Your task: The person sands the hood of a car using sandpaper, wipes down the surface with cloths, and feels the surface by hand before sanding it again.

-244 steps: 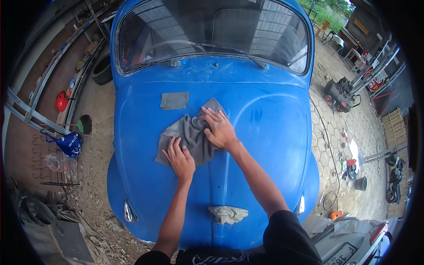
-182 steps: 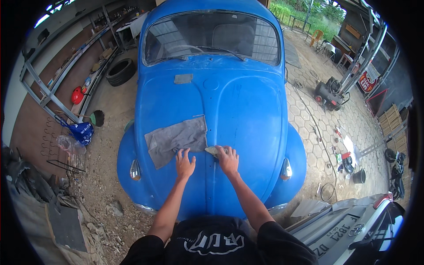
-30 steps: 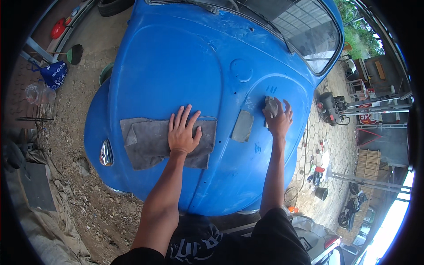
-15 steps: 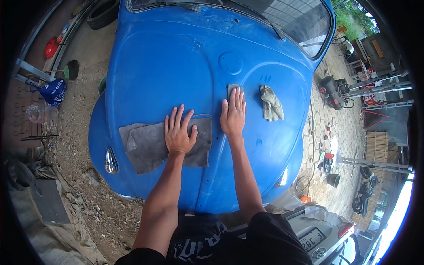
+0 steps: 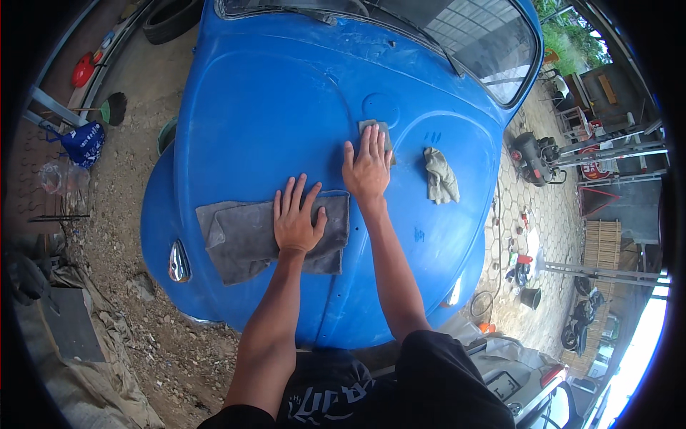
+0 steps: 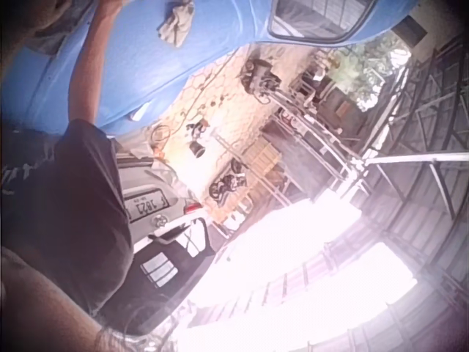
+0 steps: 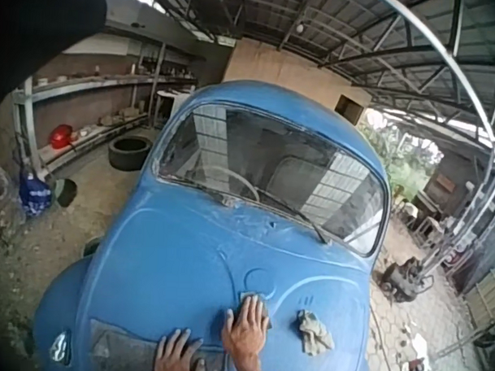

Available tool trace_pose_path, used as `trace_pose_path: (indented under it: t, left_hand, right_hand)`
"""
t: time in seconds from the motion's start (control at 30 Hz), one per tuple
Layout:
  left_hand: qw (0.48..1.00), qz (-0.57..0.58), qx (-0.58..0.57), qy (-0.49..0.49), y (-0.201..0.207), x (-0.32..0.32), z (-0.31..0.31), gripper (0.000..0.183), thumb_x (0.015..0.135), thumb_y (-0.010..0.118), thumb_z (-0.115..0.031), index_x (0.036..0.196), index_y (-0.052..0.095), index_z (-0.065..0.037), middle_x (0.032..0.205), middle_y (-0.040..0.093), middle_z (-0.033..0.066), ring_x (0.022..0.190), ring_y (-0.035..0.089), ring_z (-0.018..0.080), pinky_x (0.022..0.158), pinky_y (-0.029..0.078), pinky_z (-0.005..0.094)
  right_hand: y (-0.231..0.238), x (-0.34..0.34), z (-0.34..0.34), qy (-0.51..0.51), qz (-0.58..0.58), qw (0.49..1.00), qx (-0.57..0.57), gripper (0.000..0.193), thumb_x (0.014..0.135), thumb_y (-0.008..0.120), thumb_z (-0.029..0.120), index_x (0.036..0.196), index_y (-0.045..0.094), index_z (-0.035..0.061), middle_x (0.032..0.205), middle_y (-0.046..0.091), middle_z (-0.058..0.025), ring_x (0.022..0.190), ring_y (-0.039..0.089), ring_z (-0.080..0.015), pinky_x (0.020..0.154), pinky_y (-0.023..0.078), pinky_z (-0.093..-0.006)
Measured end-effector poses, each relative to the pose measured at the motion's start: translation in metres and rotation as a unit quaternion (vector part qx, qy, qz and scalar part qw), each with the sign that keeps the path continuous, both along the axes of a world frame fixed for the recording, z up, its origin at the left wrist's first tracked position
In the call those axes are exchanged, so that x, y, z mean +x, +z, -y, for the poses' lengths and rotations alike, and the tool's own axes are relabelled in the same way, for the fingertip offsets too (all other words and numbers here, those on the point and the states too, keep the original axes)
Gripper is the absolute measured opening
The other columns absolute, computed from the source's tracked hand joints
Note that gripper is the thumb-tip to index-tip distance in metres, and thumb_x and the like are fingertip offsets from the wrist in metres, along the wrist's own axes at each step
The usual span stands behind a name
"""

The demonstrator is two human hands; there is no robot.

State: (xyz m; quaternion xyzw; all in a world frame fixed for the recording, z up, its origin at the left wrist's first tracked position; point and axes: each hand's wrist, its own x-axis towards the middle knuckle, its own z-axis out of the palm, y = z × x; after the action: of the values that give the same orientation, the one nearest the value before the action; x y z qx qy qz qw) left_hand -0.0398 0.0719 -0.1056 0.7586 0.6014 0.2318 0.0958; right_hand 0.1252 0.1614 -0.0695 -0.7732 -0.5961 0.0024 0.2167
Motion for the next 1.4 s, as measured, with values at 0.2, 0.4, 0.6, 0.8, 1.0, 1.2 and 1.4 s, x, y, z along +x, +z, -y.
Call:
trace_pose_path:
  t: [0.2,0.4,0.6,0.8,1.0,1.2,1.4]
  left_hand:
    - [1.000,0.009,-0.003,-0.005,-0.001,0.006,-0.001,0.052,0.094,0.055,-0.037,0.145,0.053,-0.029,0.161,0.037,0.0020,0.150,0.031,0.0247,0.124,0.021,0.0503]
    - [1.000,0.011,-0.015,-0.001,0.000,-0.003,-0.004,0.051,0.094,0.054,-0.037,0.144,0.053,-0.029,0.161,0.037,0.0025,0.151,0.029,0.0247,0.125,0.019,0.0500]
    - [1.000,0.018,-0.009,-0.013,0.002,0.003,-0.006,0.051,0.094,0.054,-0.037,0.144,0.053,-0.028,0.161,0.037,0.0029,0.151,0.030,0.0250,0.124,0.021,0.0503]
    - [0.999,0.031,-0.006,0.004,-0.005,0.001,0.001,0.051,0.094,0.054,-0.038,0.144,0.056,-0.029,0.162,0.037,0.0024,0.150,0.031,0.0247,0.124,0.022,0.0505]
    - [0.999,0.047,-0.017,-0.008,0.004,0.003,-0.002,0.053,0.092,0.056,-0.036,0.145,0.054,-0.029,0.161,0.038,0.0022,0.149,0.033,0.0254,0.124,0.023,0.0512]
    - [0.999,0.044,-0.010,0.011,-0.007,0.002,0.004,0.053,0.092,0.057,-0.036,0.145,0.054,-0.031,0.162,0.036,0.0007,0.150,0.032,0.0245,0.124,0.023,0.0506]
    - [0.999,0.040,-0.017,-0.004,0.002,0.003,-0.001,0.052,0.093,0.056,-0.035,0.145,0.053,-0.031,0.161,0.036,0.0014,0.150,0.031,0.0262,0.124,0.022,0.0511]
  right_hand:
    - [0.012,0.016,-0.020,-0.028,-0.017,0.999,-0.034,0.067,0.105,0.039,0.046,0.156,0.036,0.0032,0.163,0.034,-0.0144,0.152,0.028,-0.0321,0.123,0.021,-0.0549]
    - [-0.004,-0.014,-0.005,0.007,0.069,0.997,-0.021,0.067,0.105,0.040,0.046,0.155,0.037,0.0020,0.162,0.035,-0.0162,0.152,0.028,-0.0345,0.122,0.022,-0.0553]
    - [0.011,0.009,-0.042,0.015,0.035,0.999,-0.019,0.064,0.106,0.038,0.046,0.155,0.038,0.0045,0.162,0.036,-0.0146,0.151,0.029,-0.0347,0.122,0.023,-0.0560]
    - [0.007,0.026,0.017,0.046,0.058,0.996,-0.055,0.058,0.106,0.037,0.047,0.155,0.042,0.0165,0.162,0.036,-0.0085,0.151,0.028,-0.0350,0.122,0.020,-0.0586]
    - [0.025,0.047,-0.056,0.138,0.068,0.987,-0.040,0.053,0.107,0.036,0.046,0.154,0.044,0.0230,0.163,0.036,-0.0057,0.152,0.026,-0.0357,0.122,0.020,-0.0604]
    - [0.023,0.099,0.007,0.147,0.112,0.979,-0.082,0.046,0.107,0.038,0.044,0.152,0.047,0.0370,0.165,0.032,-0.0064,0.154,0.021,-0.0373,0.121,0.016,-0.0620]
    - [0.029,0.103,-0.037,0.200,0.113,0.972,-0.043,0.045,0.107,0.037,0.048,0.150,0.049,0.0383,0.165,0.031,-0.0085,0.154,0.020,-0.0374,0.123,0.016,-0.0594]
